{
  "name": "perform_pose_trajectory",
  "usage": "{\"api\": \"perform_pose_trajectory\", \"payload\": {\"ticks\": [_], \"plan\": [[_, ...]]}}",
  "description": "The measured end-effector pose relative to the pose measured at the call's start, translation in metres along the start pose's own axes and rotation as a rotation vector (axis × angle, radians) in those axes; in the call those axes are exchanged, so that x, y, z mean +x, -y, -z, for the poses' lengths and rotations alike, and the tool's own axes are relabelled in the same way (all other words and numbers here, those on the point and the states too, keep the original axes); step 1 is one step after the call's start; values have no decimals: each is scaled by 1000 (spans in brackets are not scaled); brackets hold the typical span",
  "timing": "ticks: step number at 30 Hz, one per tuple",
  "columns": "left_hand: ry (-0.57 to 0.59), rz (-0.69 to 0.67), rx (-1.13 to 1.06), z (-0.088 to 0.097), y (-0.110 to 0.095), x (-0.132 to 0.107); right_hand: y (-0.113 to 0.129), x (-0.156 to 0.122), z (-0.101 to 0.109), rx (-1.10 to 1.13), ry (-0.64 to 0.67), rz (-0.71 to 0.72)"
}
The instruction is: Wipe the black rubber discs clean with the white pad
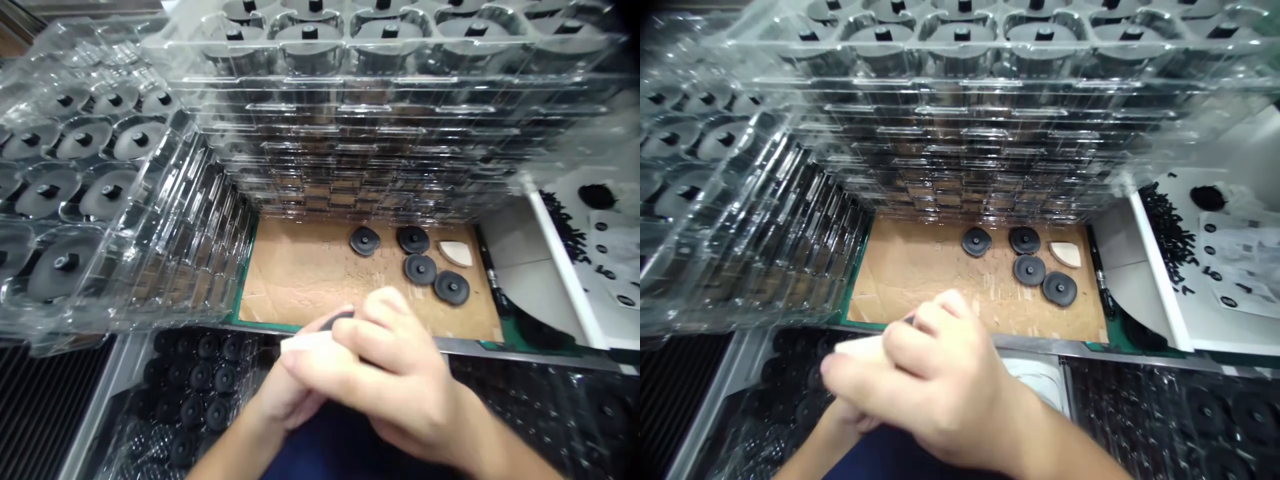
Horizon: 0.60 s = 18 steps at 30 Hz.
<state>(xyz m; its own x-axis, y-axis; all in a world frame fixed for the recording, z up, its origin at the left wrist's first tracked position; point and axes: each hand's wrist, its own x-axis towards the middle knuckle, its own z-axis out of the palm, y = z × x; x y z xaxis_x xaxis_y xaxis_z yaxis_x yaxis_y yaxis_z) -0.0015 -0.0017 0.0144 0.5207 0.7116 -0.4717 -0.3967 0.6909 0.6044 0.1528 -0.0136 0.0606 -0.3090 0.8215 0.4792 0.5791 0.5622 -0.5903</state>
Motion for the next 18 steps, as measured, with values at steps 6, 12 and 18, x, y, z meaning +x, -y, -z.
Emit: {"api": "perform_pose_trajectory", "payload": {"ticks": [6,12,18], "plan": [[137,-37,-89,9,-1,-6,-12,2,-11,-252,128,-226],[132,-3,-186,9,-5,-11,-56,-26,-37,44,87,-514],[67,-30,-195,18,6,-6,-72,-85,-65,40,90,-629]]}}
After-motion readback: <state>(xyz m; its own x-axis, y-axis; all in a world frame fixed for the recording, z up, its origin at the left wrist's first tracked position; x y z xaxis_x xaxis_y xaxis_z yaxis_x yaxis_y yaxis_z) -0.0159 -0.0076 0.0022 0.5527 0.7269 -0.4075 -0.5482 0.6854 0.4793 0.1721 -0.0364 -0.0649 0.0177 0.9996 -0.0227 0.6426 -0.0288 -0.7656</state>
